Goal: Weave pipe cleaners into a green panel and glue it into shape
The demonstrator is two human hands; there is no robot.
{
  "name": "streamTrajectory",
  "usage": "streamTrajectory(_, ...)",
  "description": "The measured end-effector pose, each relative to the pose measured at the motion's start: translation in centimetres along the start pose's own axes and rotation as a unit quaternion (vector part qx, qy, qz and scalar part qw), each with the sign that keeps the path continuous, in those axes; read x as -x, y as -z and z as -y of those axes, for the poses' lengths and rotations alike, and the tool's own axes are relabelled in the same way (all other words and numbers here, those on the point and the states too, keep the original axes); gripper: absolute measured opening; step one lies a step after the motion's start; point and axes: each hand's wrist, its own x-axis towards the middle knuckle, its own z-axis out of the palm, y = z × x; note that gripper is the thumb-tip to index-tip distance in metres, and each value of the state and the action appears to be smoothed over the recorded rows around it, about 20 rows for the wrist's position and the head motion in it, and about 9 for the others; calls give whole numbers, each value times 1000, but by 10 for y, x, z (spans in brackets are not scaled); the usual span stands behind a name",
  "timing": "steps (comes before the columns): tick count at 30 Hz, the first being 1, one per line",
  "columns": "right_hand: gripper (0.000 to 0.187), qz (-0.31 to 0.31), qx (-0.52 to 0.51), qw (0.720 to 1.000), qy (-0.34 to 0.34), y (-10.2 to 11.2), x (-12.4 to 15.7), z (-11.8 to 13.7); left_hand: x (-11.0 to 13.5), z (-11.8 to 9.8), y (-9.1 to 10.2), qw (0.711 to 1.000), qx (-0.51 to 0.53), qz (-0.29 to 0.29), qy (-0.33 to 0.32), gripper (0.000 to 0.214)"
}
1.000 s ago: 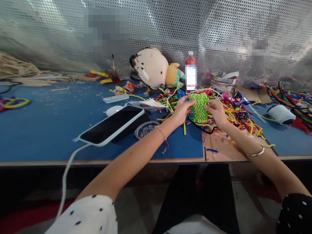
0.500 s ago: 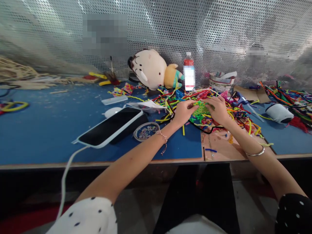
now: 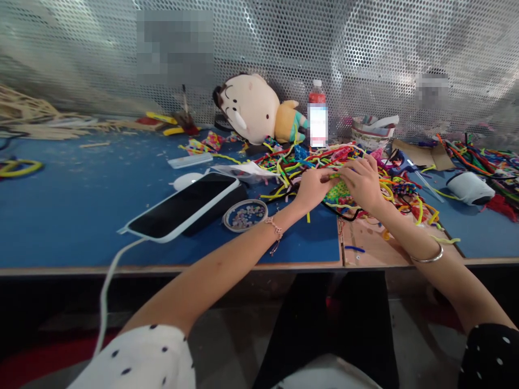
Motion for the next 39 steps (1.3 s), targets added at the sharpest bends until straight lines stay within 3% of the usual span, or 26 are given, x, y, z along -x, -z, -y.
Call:
streamTrajectory(5, 30, -23, 44, 998, 50, 1, -1, 4, 3, -5, -3, 989, 132, -5, 60, 14)
streamTrajectory(11, 30, -30, 57, 992, 105, -1, 1, 5, 7, -13, -7, 965, 217, -29, 147, 14)
streamTrajectory(15, 32, -13, 27, 995, 90, -4, 3, 3, 7, -15, -8, 927, 306, -18, 213, 11)
streamTrajectory(18, 30, -19, 4, 998, 64, -5, 3, 1, 5, -14, -6, 896, 370, 26, 244, 7)
streamTrajectory(23, 20, -9, -27, 999, -39, -1, 2, 0, 0, -8, -3, 919, 327, 69, 209, 7)
streamTrajectory(26, 21, 13, -47, 997, -54, 1, 1, 0, 0, -6, -3, 925, 311, 69, 207, 5)
streamTrajectory(35, 31, -3, -27, 1000, 13, -4, 2, 0, -1, -1, -9, 847, 424, 37, 319, 21)
streamTrajectory(39, 33, 1, -48, 998, 31, -3, 1, 0, -1, -4, -9, 835, 433, 35, 337, 22)
